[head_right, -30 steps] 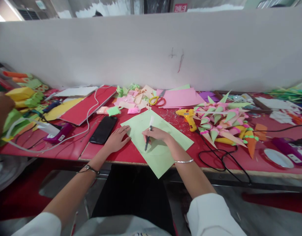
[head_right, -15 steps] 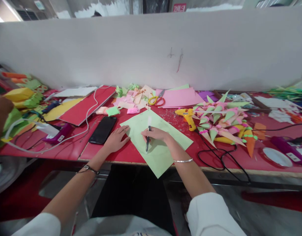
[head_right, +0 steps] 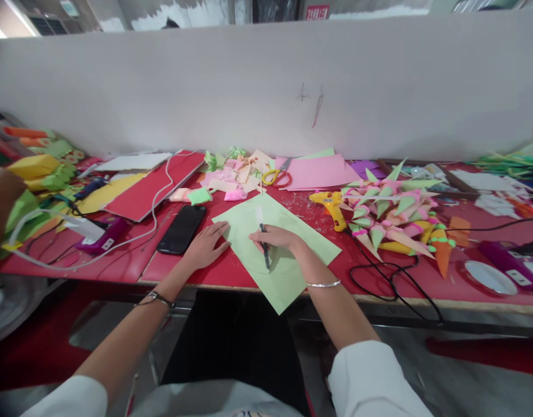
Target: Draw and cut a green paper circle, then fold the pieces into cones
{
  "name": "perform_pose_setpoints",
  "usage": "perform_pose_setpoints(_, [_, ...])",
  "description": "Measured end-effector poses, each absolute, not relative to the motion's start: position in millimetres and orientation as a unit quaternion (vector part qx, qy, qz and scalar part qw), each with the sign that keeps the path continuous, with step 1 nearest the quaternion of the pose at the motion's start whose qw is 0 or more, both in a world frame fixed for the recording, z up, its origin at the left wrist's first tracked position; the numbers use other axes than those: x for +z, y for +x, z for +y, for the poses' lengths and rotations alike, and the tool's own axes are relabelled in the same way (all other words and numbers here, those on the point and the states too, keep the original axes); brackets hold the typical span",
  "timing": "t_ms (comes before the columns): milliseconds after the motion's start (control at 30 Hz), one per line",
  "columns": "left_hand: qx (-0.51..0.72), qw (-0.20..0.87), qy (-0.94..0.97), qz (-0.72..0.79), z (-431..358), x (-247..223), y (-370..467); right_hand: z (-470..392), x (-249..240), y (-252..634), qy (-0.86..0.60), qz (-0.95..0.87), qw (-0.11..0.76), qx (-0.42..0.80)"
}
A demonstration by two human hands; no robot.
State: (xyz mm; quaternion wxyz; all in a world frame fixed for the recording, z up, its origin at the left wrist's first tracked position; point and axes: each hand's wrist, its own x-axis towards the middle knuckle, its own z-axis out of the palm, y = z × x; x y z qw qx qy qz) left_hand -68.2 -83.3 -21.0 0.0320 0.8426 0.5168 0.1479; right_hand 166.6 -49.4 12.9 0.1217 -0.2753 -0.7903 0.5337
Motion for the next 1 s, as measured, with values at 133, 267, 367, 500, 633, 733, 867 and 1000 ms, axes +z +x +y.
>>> perform_pose_setpoints(133, [0.14,0.031,0.841,0.522,-84,-20,-68,-50,15,167,-0.282,-0.781,0.116,0.545])
perform_pose_setpoints(267, [0.141,0.029,0.842,0.521,-84,-20,-68,-49,15,168,-0.289,-0.778,0.121,0.545])
perform_pose_setpoints(367, [0.143,0.032,0.841,0.52,-83,-20,-69,-49,14,167,-0.289,-0.775,0.116,0.551])
perform_pose_setpoints(500, [0.147,0.04,0.84,0.521,-83,-21,-69,-50,13,168,-0.302,-0.761,0.131,0.558])
perform_pose_setpoints(633, [0.147,0.044,0.84,0.521,-82,-22,-69,-53,17,173,-0.322,-0.73,0.167,0.579])
perform_pose_setpoints(733, [0.143,0.039,0.841,0.52,-83,-21,-69,-61,22,180,-0.318,-0.718,0.213,0.581])
perform_pose_setpoints(867, [0.138,0.031,0.837,0.529,-85,-20,-68,-77,24,195,-0.385,-0.714,0.332,0.481])
perform_pose_setpoints(1000, [0.152,0.013,0.823,0.548,-90,-19,-66,-95,11,212,-0.499,-0.614,0.513,0.333])
